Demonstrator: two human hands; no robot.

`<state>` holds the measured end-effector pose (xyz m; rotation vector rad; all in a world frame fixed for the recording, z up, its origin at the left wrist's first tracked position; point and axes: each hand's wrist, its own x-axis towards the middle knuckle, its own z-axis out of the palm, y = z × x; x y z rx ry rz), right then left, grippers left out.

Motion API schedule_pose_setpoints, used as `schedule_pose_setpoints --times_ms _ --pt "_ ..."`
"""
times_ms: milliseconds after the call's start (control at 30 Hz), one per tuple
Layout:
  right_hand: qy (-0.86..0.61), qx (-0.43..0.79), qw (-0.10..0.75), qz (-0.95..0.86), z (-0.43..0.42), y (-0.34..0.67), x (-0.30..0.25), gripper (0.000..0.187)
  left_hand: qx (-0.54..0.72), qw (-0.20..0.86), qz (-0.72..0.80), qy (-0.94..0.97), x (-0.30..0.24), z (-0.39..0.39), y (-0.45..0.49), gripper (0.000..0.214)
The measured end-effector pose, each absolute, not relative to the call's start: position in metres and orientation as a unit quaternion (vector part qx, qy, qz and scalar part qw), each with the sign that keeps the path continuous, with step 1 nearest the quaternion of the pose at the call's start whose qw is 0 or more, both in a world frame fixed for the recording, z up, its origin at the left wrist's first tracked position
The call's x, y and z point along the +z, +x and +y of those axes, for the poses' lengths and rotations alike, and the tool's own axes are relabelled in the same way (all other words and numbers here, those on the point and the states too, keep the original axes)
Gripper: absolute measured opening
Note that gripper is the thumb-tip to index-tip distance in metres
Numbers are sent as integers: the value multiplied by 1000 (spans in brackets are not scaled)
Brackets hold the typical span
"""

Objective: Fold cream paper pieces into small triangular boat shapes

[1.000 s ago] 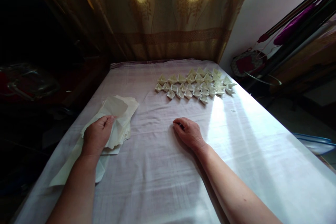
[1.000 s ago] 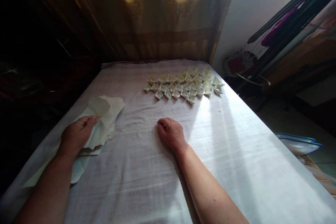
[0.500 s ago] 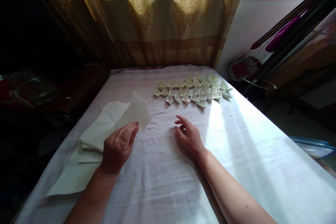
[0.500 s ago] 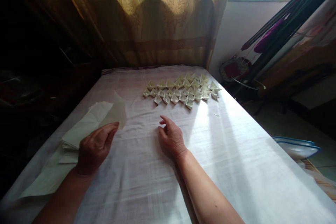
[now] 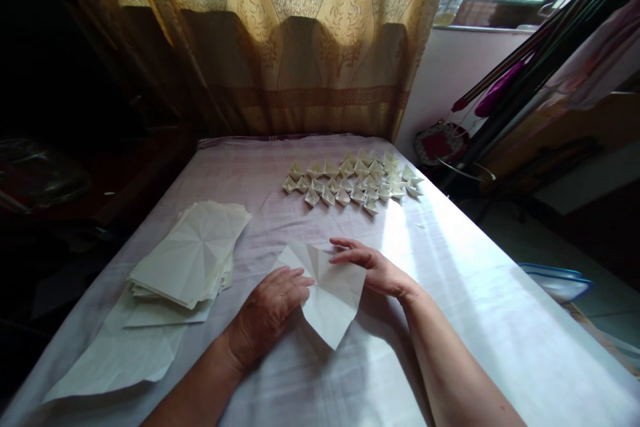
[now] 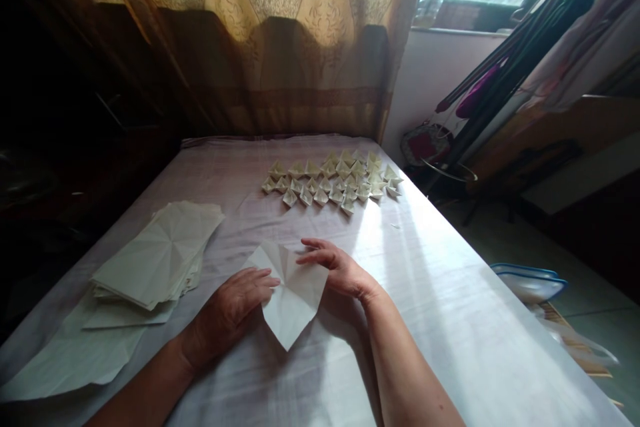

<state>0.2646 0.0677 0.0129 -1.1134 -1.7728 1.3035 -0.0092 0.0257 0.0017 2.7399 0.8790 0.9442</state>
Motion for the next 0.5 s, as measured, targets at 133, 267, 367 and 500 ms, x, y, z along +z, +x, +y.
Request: schedule_pose_setpoints --times_ms 133,267,367,500 --pt "-437 481 281 -706 65 267 21 24 229 69 329 914 6 25 -20 26" --pt "-440 430 245 -750 64 269 27 17 193 65 347 916 18 18 -22 32" --pt "-445 408 227 -765 64 269 31 29 177 72 369 910 25 11 -13 28" --pt "-428 407 216 -778 64 266 34 39 154 93 382 907 30 2 0 35"
